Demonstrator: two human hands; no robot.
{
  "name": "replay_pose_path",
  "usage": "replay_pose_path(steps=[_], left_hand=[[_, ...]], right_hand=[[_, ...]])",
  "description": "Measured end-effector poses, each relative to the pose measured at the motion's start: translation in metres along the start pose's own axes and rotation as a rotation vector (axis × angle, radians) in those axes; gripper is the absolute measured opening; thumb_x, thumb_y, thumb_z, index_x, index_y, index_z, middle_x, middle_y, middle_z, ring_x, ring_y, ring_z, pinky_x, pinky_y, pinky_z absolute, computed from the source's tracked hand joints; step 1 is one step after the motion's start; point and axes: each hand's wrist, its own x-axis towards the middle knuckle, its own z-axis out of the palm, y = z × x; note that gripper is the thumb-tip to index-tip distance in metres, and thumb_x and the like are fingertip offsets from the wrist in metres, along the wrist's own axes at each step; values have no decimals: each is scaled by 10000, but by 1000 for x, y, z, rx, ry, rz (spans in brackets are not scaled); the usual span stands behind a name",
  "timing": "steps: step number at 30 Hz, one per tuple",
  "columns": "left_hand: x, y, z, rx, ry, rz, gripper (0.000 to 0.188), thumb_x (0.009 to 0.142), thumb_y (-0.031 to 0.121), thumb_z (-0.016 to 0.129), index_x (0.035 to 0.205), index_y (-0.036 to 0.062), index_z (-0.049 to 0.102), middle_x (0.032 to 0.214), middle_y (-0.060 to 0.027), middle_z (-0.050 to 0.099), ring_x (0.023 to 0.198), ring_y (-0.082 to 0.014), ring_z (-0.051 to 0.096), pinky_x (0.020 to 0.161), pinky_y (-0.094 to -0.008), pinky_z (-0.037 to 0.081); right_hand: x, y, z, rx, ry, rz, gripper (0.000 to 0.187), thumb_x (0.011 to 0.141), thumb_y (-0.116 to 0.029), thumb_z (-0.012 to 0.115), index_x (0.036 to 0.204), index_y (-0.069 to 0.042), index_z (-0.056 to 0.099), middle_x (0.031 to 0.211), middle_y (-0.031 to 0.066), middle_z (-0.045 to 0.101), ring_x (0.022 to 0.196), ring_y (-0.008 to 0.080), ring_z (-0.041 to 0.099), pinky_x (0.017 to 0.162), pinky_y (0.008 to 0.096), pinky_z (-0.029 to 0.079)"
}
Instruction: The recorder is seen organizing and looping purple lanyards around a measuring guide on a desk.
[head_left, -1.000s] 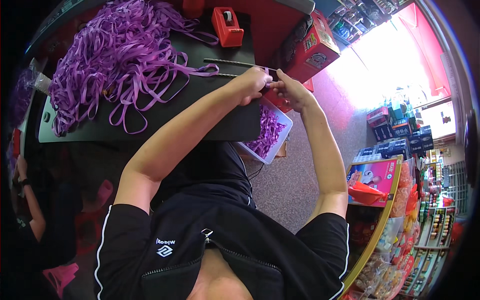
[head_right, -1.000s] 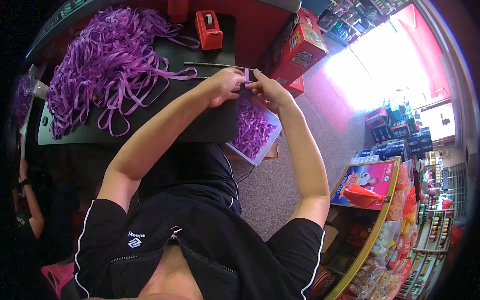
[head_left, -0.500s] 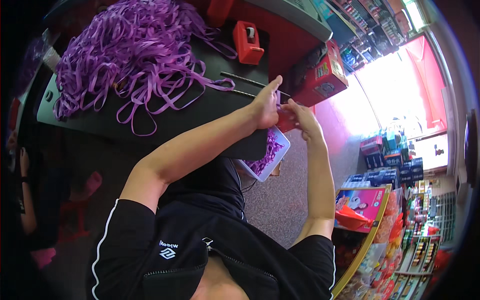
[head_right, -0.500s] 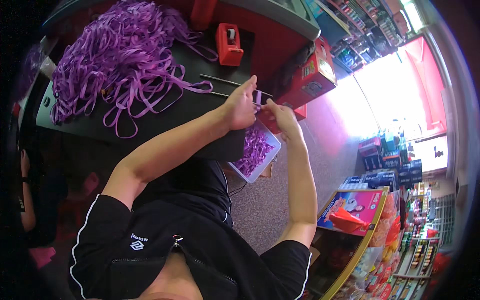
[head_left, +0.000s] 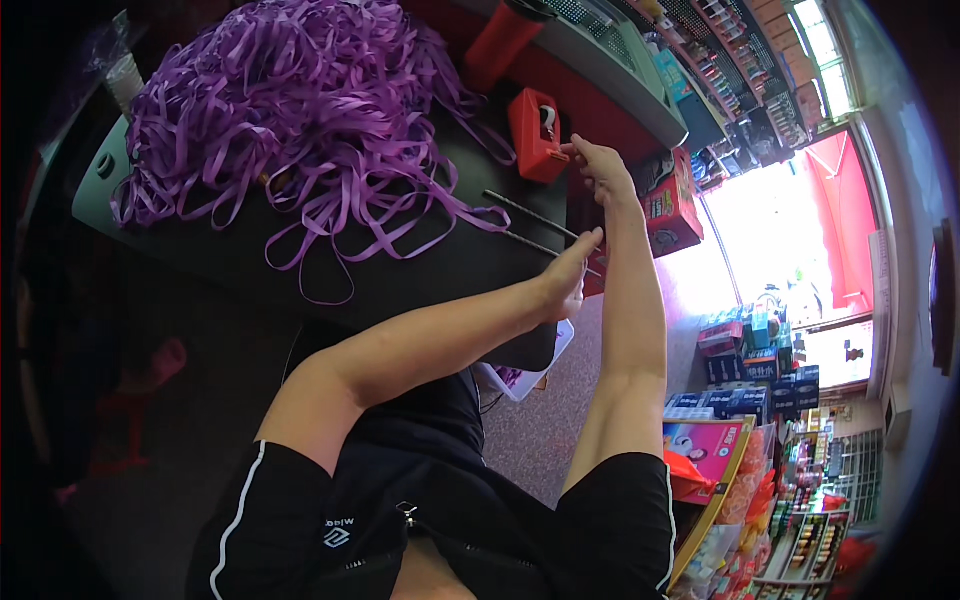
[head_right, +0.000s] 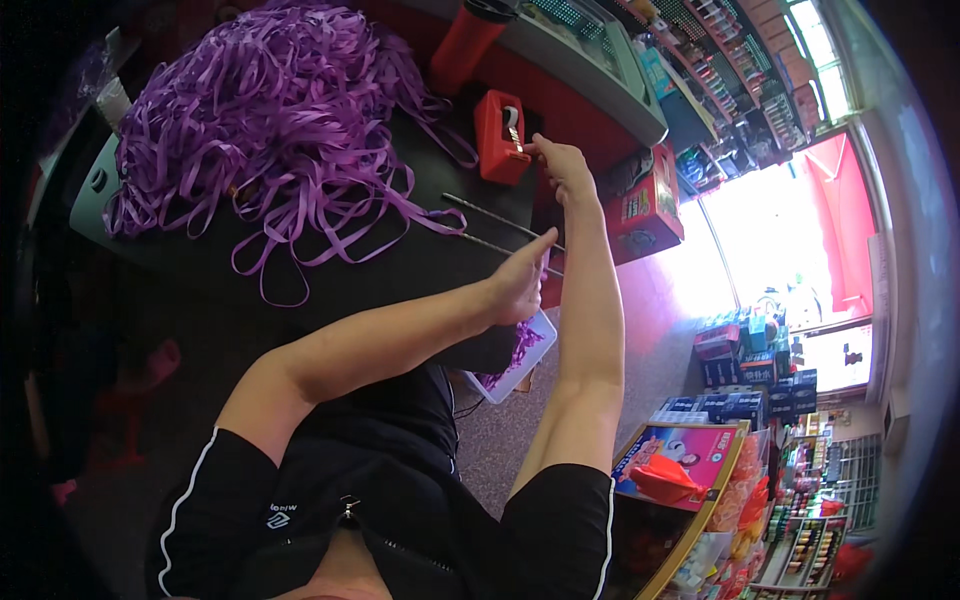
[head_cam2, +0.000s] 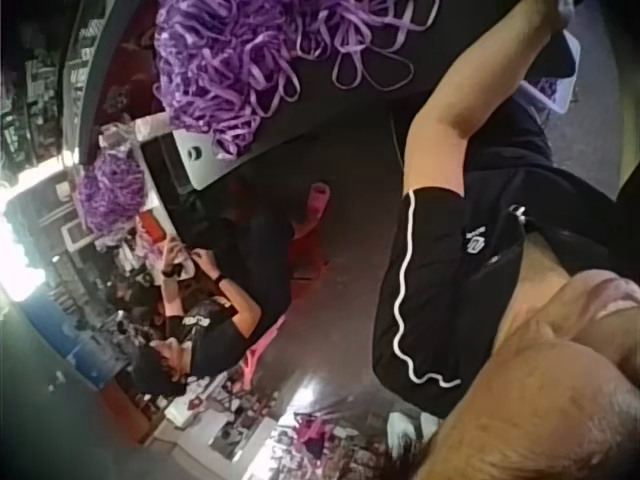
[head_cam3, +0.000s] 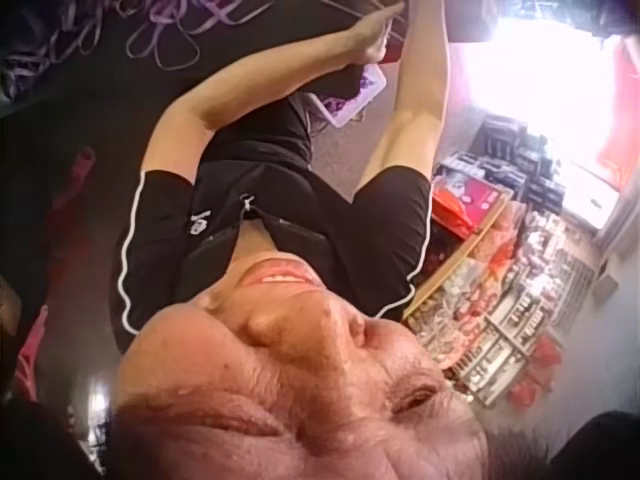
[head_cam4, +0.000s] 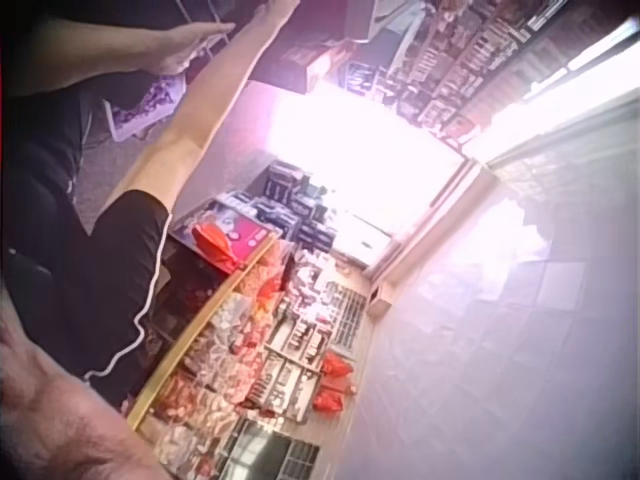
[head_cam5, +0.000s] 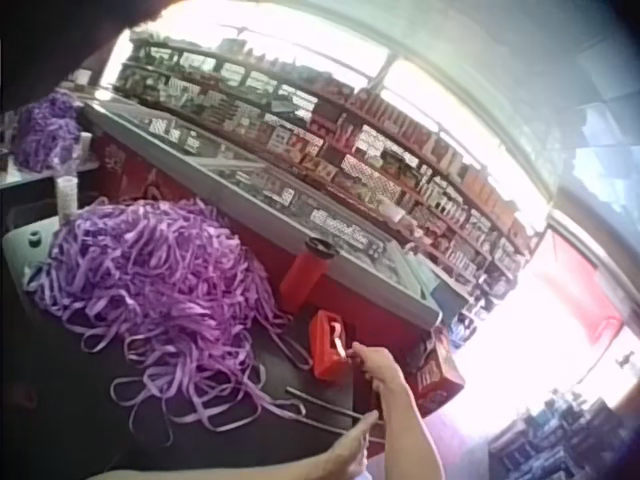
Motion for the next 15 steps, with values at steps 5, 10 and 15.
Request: replay_pose_path(steps=[5, 10, 15], left_hand=[[3, 2, -5, -45, -12, 51, 817, 849, 654, 479, 1451, 159, 232, 1494, -110, 188, 1372, -264, 160, 1103, -448, 132], [15, -7, -10, -87, -30, 110, 653, 860, 616, 506, 1313, 152, 432, 1304, -68, 438, 1182, -225, 422, 1001, -406, 306], [3, 1, -3, -75, -20, 54, 931, 851, 651, 472, 1480, 113, 45, 1536, -114, -42, 1406, -256, -51, 1121, -427, -14]], right_hand=[[11, -18, 23, 6, -87, 94, 244, 838, -300, 679, 806, -59, 697, 682, 2, 612, 606, 85, 535, 524, 211, 327], [28, -4, 17, 247, -73, 65, 181, 790, -281, 721, 773, -113, 657, 653, -28, 580, 555, 76, 493, 507, 218, 307], [3, -19, 6, 292, -89, 172, 188, 768, -302, 733, 718, -180, 599, 597, -97, 468, 478, 37, 349, 461, 218, 239]])
